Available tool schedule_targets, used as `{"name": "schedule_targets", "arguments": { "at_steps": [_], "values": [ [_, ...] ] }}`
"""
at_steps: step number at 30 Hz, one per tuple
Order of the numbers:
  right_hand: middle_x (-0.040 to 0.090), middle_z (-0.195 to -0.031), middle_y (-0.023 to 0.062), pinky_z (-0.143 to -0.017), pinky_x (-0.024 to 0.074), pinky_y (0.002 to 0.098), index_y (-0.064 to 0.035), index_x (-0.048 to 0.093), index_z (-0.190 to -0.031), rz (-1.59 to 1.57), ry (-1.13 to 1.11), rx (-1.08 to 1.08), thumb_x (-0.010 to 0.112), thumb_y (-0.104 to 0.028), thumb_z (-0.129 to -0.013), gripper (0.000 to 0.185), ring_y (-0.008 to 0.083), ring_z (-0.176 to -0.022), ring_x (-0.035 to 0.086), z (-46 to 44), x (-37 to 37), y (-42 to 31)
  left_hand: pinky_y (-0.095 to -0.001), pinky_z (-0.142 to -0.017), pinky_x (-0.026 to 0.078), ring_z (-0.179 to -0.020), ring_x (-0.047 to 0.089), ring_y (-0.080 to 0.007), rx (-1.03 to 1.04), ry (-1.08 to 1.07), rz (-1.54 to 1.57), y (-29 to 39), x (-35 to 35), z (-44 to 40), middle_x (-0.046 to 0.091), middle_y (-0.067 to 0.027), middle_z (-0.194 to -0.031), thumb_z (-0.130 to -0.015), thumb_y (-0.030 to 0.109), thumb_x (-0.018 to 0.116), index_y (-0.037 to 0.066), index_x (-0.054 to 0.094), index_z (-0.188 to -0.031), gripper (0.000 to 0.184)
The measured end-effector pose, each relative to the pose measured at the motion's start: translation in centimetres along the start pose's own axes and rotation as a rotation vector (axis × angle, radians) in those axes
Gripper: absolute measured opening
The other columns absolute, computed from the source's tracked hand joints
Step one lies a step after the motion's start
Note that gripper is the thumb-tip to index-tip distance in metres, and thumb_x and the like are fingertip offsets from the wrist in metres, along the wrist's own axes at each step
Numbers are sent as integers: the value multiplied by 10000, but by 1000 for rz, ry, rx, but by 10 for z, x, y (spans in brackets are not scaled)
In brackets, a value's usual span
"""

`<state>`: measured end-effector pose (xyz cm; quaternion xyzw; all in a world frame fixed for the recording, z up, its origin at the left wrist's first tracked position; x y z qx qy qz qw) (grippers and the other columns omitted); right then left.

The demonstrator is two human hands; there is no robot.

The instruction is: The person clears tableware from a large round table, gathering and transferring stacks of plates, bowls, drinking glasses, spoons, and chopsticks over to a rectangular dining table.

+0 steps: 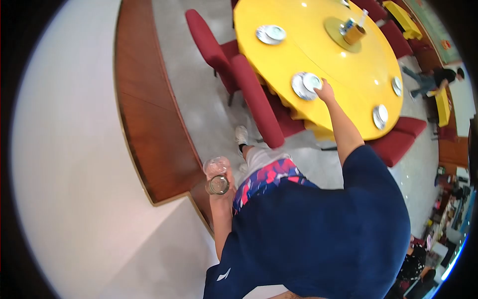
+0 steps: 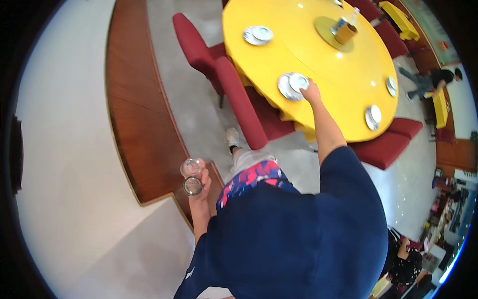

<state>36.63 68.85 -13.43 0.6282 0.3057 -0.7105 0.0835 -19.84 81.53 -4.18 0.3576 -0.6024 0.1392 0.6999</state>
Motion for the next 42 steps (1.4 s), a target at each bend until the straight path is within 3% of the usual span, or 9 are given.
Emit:
{"name": "schedule_targets", "arguments": {
  "at_steps": [8,10,13,21,26,28,31,40,42],
  "values": [
    [497,-1216,199,-845,521,473,-193,489,-1299,68,4,208,736,-361,-774,604,384,-1065,581,-45,42,-13,-274,-542,501,-709,598,-189,-116,47,-205,26,-26,-133,589,-103,-1016,-793,250,749,70,599,-1068,361],
    [504,-1194,194,-826,527,473,-181,504,-1271,96,-2,238,737,-359,-776,575,384,-1042,589,-43,42,-19,-311,-636,525,-761,620,-215,-197,184,-211,33,-31,-158,605,-106,-1009,-741,268,796,52,611,-1051,421],
    [517,-1158,177,-792,537,483,-174,519,-1242,144,7,276,747,-340,-766,553,389,-1001,601,-38,40,-27,-328,-752,477,-872,588,-178,-217,57,-292,44,-23,-200,561,-43,-957,-848,331,698,129,581,-1031,297],
    [635,-1061,160,-775,535,462,-142,549,-1186,127,-4,386,753,-320,-747,515,332,-954,642,-22,52,-22,-374,-889,485,-1038,582,-213,-493,73,-250,66,-36,-278,585,-40,-1026,-833,309,713,141,609,-1041,286],
    [672,-878,158,-719,518,400,-79,581,-1158,-361,190,265,770,-336,-750,518,297,-817,658,-2,-51,-178,-420,-979,436,-1150,533,-239,-600,-97,-120,86,-9,-337,575,-23,-1083,-801,307,747,171,618,-1049,311],
    [632,-796,100,-644,493,298,-75,599,-1149,-551,166,103,793,-359,-733,539,181,-722,620,12,-79,-275,-461,-1024,404,-1217,497,-281,-658,-102,-128,97,-9,-356,579,-32,-1138,-789,323,758,167,615,-1091,368],
    [646,-855,81,-639,492,289,-70,616,-1118,-742,20,-67,777,-312,-744,474,175,-710,605,25,-120,-423,-478,-1029,399,-1256,470,-302,-757,-142,-143,119,6,-386,581,-50,-1189,-788,338,761,146,599,-1145,437],
    [664,-973,96,-700,521,327,-93,614,-1132,-564,-93,-354,762,-319,-719,493,236,-815,644,-16,-106,-616,-487,-977,460,-1189,552,-307,-802,-215,-141,219,27,-464,605,-92,-1224,-802,256,759,105,572,-1187,454],
    [660,-980,97,-706,524,338,-97,608,-1132,-505,-82,-367,758,-311,-722,487,248,-838,648,-25,-99,-643,-485,-959,465,-1187,544,-278,-808,-259,-227,234,17,-476,604,-68,-1207,-812,393,734,131,578,-1182,480]
  ]
}}
Point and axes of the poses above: each hand's wrist, its own z-axis away from the middle knuckle, its own x-axis out of the palm, y = z × x, the point moved 9 cm from there along -z, towards the middle knuckle
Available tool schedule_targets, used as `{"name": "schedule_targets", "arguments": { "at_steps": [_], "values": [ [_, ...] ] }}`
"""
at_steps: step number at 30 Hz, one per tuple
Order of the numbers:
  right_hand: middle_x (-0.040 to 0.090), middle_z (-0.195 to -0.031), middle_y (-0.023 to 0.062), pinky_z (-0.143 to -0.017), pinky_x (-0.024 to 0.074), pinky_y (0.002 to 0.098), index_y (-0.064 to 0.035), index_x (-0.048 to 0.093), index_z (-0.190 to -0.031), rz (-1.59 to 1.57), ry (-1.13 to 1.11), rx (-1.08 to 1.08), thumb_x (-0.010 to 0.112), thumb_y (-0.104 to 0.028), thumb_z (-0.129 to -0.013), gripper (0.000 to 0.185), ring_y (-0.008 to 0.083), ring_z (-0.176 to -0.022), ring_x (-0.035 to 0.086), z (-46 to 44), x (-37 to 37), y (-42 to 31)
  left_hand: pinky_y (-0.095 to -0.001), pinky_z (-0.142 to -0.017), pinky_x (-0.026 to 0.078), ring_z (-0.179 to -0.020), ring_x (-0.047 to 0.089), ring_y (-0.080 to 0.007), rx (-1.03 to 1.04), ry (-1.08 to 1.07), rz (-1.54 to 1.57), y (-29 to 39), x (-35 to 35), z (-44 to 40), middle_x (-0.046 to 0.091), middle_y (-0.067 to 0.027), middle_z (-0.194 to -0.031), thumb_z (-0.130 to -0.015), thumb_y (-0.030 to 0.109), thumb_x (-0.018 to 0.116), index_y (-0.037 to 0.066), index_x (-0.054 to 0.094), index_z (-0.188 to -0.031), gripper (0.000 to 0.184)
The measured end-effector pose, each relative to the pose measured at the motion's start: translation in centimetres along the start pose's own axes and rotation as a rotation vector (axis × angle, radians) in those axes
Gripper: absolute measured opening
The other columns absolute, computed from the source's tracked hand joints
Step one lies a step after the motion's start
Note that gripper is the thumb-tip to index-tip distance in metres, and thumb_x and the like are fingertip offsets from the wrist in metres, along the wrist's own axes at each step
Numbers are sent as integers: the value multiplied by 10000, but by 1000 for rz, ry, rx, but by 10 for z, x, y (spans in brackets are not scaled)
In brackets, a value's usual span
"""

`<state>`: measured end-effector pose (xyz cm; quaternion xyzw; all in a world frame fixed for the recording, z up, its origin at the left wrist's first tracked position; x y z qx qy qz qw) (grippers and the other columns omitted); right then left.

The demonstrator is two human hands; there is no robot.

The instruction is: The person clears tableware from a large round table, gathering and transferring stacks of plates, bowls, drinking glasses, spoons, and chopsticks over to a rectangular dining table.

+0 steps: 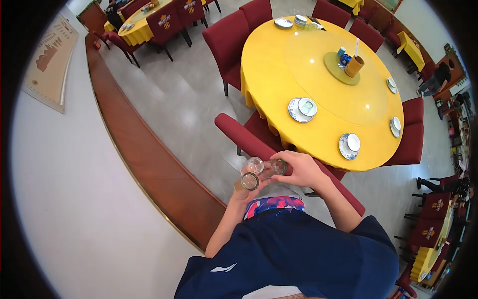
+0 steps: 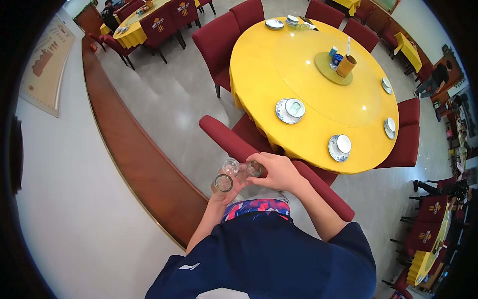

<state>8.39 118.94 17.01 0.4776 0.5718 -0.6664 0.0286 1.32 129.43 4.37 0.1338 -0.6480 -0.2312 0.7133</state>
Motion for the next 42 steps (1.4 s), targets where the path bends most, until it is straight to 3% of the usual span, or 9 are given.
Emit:
{"name": "schedule_targets", "arguments": {
  "at_steps": [3,12,15,18,20,22,25,35,42],
  "values": [
    [648,-992,97,-726,529,365,-106,593,-1119,68,-12,18,755,-324,-728,476,279,-877,654,-24,23,-18,-457,-908,509,-1156,575,-291,-9,-101,90,21,-14,1,609,-94,-1215,-816,256,741,118,574,-1177,421],
    [645,-925,84,-694,526,355,-116,574,-1128,23,-90,48,727,-466,-762,529,248,-809,652,-94,60,-14,-426,-791,545,-1004,625,-251,-18,25,169,55,-100,-24,628,-58,-1093,-816,255,728,136,545,-1161,408],
    [637,-967,100,-740,517,351,-88,580,-1166,-159,76,275,719,-431,-786,530,239,-833,639,-127,34,64,-334,-678,508,-951,608,-178,-103,52,176,78,-118,-34,640,-6,-1061,-801,339,752,192,610,-1038,313],
    [597,-1128,159,-820,508,426,-69,563,-1198,329,500,456,697,-396,-806,527,312,-1007,602,-144,-19,222,-295,-633,460,-921,601,-149,-102,78,188,112,-139,-47,649,29,-1002,-811,345,745,217,619,-984,249],
    [446,-1328,204,-879,503,488,-178,478,-1339,610,528,807,659,-398,-833,581,390,-1118,541,-135,-39,331,-294,-628,454,-913,599,-144,-115,127,182,136,-154,-58,651,35,-989,-815,349,741,223,624,-978,237],
    [426,-1333,233,-885,501,507,-222,458,-1359,628,501,996,662,-420,-829,602,430,-1132,524,-134,-49,395,-339,-644,503,-864,637,-197,-127,326,230,156,-183,-71,652,-13,-936,-837,235,700,191,580,-1005,212],
    [438,-1320,240,-874,508,498,-214,460,-1357,555,399,1163,667,-436,-823,614,436,-1125,526,-139,-38,451,-331,-649,500,-853,620,-183,-36,402,150,201,-200,-79,646,-4,-927,-821,252,723,191,601,-977,207],
    [496,-1199,206,-842,516,495,-189,505,-1244,621,350,1424,679,-288,-822,467,423,-1075,562,-122,-23,502,-303,-686,479,-942,595,-132,0,422,154,290,-266,-121,650,63,-986,-762,285,798,217,623,-1031,328],
    [496,-1166,266,-838,505,488,-148,517,-1226,553,590,1349,618,-179,-854,387,458,-976,591,-115,-46,527,-302,-682,476,-937,600,-126,-116,338,32,335,-284,-158,650,62,-984,-761,311,799,220,620,-1037,342]
  ]
}}
Point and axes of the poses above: each hand's wrist, its own z-axis away from the middle knuckle, its own x-axis out of the palm, y = z × x, the point moved 9 cm from there along -z, towards the middle knuckle
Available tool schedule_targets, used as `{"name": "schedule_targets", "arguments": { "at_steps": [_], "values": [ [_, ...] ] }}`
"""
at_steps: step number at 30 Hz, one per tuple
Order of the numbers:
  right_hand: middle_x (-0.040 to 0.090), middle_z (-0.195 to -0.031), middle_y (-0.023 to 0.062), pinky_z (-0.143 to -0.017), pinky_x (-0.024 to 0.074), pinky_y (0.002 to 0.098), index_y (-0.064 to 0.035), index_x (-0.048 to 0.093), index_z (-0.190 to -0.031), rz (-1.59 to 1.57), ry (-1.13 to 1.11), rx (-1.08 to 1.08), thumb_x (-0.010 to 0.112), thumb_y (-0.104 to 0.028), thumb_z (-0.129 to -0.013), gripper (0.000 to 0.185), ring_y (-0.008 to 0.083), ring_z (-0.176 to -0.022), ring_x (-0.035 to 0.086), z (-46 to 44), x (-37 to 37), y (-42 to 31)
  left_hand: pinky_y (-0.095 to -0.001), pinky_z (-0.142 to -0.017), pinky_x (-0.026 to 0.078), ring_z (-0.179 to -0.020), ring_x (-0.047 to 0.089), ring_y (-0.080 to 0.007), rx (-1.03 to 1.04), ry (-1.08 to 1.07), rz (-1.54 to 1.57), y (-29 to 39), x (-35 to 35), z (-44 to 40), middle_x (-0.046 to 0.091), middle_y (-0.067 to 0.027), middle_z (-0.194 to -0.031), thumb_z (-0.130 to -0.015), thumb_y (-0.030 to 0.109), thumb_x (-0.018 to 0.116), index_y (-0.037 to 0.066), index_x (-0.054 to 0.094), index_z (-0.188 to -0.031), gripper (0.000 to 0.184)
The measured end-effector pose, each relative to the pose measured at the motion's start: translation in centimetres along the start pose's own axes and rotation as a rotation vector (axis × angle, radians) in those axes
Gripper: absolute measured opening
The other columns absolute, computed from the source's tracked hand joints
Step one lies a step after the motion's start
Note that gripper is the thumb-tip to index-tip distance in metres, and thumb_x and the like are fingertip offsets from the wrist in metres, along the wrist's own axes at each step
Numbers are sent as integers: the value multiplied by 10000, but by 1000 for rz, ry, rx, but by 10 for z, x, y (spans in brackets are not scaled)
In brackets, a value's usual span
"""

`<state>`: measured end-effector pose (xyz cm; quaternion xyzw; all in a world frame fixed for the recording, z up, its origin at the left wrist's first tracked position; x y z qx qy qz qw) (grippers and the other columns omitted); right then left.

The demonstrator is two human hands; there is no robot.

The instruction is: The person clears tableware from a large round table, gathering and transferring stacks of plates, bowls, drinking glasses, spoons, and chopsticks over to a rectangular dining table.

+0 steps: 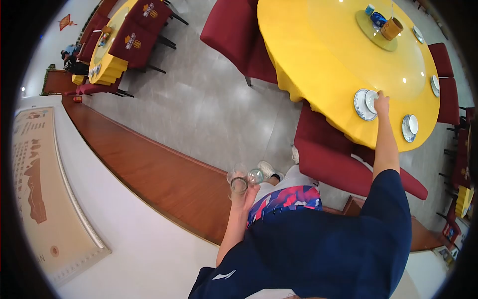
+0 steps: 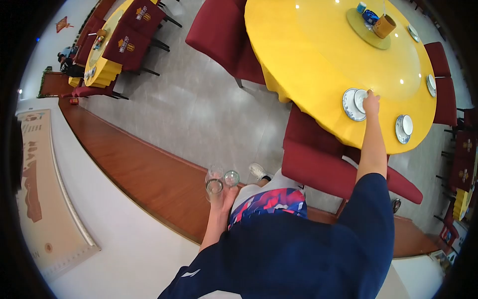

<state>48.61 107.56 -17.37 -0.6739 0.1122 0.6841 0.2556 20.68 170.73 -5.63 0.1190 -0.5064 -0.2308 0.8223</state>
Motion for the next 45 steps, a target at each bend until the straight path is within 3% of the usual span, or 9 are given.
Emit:
{"name": "schedule_targets", "arguments": {
  "at_steps": [5,8,10,13,17,21,31,36,45],
  "values": [
    [592,-987,205,-768,513,427,-125,548,-1213,-191,274,-245,637,-202,-870,362,352,-885,624,65,-107,-93,-343,-729,531,-961,612,-146,-86,-58,127,19,1,-22,657,45,-995,-773,291,789,219,627,-1050,329],
    [612,-943,82,-633,510,268,-100,545,-1233,-912,-141,-294,616,-186,-908,344,137,-713,617,179,-131,-203,-449,-848,556,-1059,607,-173,-115,-222,88,33,0,-37,668,33,-1055,-782,264,774,225,644,-1052,302],
    [611,-898,61,-608,512,268,-49,553,-1185,-1184,-379,-308,576,-152,-919,286,114,-642,597,272,-147,-284,-462,-864,546,-1063,604,-167,-135,-264,133,41,9,-45,668,37,-1055,-786,265,771,226,644,-1054,299],
    [593,-824,29,-584,503,234,-23,592,-1112,-1131,-583,-438,571,-60,-894,222,79,-649,592,365,-140,-362,-493,-903,519,-1067,599,-153,-125,-302,179,59,13,-55,669,43,-1053,-794,272,763,231,644,-1057,291],
    [479,-757,-25,-488,401,166,-11,623,-1067,-1013,-428,-671,651,-39,-848,222,14,-596,522,424,-155,-429,-527,-948,479,-1075,586,-135,-23,-290,180,95,-2,-66,662,49,-1059,-815,316,737,245,636,-1073,287],
    [521,-735,33,-497,412,206,-49,645,-1050,-734,-297,-948,700,-140,-814,258,77,-576,525,441,-171,-486,-535,-956,470,-1079,578,-137,-10,-303,304,135,-19,-79,649,43,-1085,-833,364,705,245,628,-1081,285],
    [542,-826,93,-602,563,276,-118,615,-1237,-766,-423,-951,705,-178,-836,415,183,-652,603,453,-155,-608,-476,-929,512,-1114,560,-190,59,-342,194,221,-17,-140,612,-30,-1143,-849,319,704,197,598,-1116,312],
    [567,-949,140,-603,542,336,-122,388,-1423,-851,-364,-882,704,-246,-835,679,217,-596,619,399,-139,-673,-371,-873,547,-1084,580,-197,79,-314,129,269,4,-223,618,-49,-1137,-845,288,718,156,596,-1116,326],
    [561,-1068,168,-625,541,329,-104,422,-1387,-882,-452,-995,733,-286,-811,680,247,-704,627,297,-104,-835,-372,-825,546,-1024,621,-211,137,-173,-86,401,2,-357,646,-60,-1095,-917,356,620,126,594,-1176,347]
  ]
}}
Point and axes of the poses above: each hand's wrist, its own z-axis away from the middle knuckle, its own x-axis out of the palm, y = z × x, the point moved 9 cm from there along -z, towards the middle knuckle
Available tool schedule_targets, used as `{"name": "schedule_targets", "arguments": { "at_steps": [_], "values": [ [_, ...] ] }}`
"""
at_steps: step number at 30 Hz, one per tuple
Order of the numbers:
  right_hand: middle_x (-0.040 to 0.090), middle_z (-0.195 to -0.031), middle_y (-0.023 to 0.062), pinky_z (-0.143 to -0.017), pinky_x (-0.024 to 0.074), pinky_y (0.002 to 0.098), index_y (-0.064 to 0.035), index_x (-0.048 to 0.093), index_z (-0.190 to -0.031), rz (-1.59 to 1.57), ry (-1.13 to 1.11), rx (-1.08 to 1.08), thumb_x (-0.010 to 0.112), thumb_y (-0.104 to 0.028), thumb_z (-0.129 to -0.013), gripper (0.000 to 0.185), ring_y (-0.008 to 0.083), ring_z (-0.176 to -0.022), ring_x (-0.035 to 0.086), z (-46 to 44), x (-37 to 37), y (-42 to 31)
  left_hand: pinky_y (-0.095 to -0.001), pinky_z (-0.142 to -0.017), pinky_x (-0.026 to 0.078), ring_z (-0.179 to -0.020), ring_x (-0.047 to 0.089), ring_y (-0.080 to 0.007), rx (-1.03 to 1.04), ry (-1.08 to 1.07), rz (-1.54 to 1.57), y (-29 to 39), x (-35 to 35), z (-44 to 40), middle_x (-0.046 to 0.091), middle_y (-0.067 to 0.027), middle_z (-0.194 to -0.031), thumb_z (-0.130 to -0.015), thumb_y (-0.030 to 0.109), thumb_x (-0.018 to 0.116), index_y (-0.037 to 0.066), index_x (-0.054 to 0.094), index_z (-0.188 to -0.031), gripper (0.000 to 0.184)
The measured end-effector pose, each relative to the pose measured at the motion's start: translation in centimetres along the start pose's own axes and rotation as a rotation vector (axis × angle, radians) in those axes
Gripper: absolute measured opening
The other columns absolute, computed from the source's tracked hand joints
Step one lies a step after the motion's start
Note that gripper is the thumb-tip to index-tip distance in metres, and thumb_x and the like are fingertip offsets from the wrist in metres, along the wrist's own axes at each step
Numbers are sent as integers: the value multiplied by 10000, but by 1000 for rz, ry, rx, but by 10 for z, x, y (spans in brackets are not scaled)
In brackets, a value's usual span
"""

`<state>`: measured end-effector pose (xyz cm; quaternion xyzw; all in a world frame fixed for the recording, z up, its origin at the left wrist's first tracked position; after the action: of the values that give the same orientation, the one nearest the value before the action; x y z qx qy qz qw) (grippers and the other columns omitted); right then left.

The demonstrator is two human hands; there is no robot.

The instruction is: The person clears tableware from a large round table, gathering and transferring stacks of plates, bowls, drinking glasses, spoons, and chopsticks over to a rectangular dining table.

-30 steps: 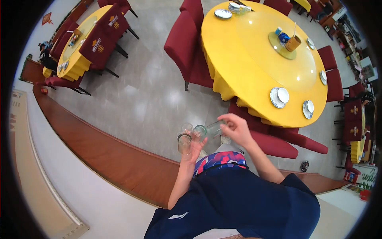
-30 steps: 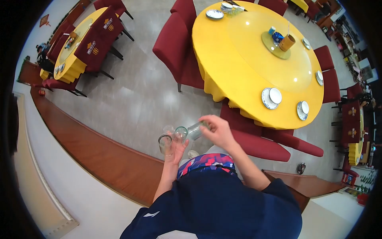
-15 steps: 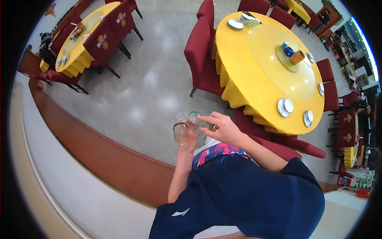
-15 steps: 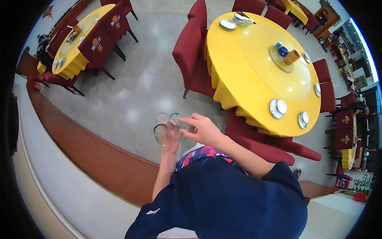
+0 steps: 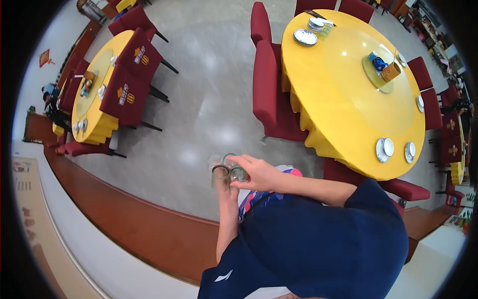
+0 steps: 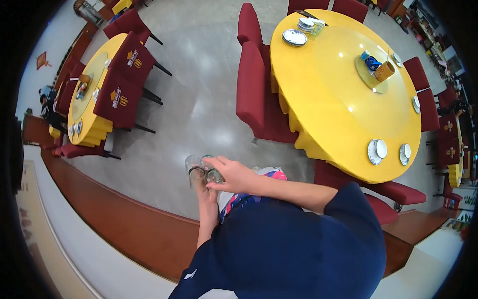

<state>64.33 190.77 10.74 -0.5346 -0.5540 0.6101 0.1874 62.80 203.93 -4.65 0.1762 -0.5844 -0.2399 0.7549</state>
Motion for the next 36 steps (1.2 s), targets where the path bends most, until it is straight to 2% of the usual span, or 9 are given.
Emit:
{"name": "schedule_targets", "arguments": {
  "at_steps": [4,8,11,13,18,20,23,27,36],
  "values": [
    [570,-1092,182,-714,524,415,-124,328,-1439,61,-132,68,670,-339,-852,713,327,-750,628,-82,27,10,-373,-878,531,-1076,604,-216,-11,-39,28,48,-5,-51,623,-71,-1175,-942,384,573,128,555,-1253,403],
    [568,-1203,238,-767,518,433,-124,280,-1455,1,-183,185,645,-303,-865,716,371,-876,640,-159,60,36,-356,-955,498,-1174,546,-216,146,105,-431,103,-40,-112,544,-74,-1300,-949,400,555,124,444,-1373,518],
    [567,-1223,241,-777,519,435,-114,268,-1456,2,-122,211,632,-264,-869,707,385,-892,645,-218,77,54,-346,-953,498,-1172,548,-203,60,-100,-308,139,-60,-188,558,-66,-1277,-944,406,563,111,469,-1347,508],
    [596,-1145,251,-801,513,449,-104,276,-1444,-22,-72,275,623,-258,-867,691,412,-929,628,-258,79,49,-340,-818,546,-993,630,-198,-156,-6,-87,157,-62,-232,629,-68,-1129,-848,314,720,84,566,-1173,428],
    [618,-1083,258,-828,505,462,-101,273,-1438,-45,105,292,606,-255,-871,675,439,-958,613,-349,59,46,-354,-744,558,-957,640,-210,-278,-101,-43,208,-16,-315,650,-80,-1069,-818,294,753,68,580,-1126,419],
    [581,-1203,237,-784,525,441,-95,289,-1435,-87,176,398,630,-225,-862,679,399,-869,651,-368,51,63,-350,-879,531,-1052,615,-203,-412,-227,-60,202,-14,-347,629,-72,-1144,-897,387,645,80,578,-1191,430],
    [534,-1253,262,-868,495,454,-99,279,-1429,-27,249,468,596,-240,-872,656,426,-1027,594,-386,35,90,-368,-878,531,-1026,624,-212,-500,-318,-39,186,-9,-402,642,-85,-1117,-880,349,674,58,592,-1163,415],
    [501,-1298,264,-880,492,449,-92,284,-1420,-99,375,479,595,-226,-867,649,417,-1055,585,-406,-9,139,-383,-875,533,-1017,628,-235,-609,-311,-65,148,13,-471,635,-109,-1117,-851,273,716,39,581,-1162,412],
    [622,-1049,284,-785,498,460,-80,296,-1397,-322,555,575,618,-253,-833,672,442,-883,631,-471,-186,253,-367,-826,569,-964,644,-211,-678,-271,-319,70,117,-647,636,-78,-1087,-799,239,774,84,562,-1143,433]
  ]
}}
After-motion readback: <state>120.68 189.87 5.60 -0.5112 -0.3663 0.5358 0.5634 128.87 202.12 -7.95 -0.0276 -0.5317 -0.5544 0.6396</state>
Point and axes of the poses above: each hand's wrist, its own z-axis away from the middle knuckle, its own x-axis out of the palm, y = z × x, the point moved 9 cm from there along -z, towards the middle knuckle
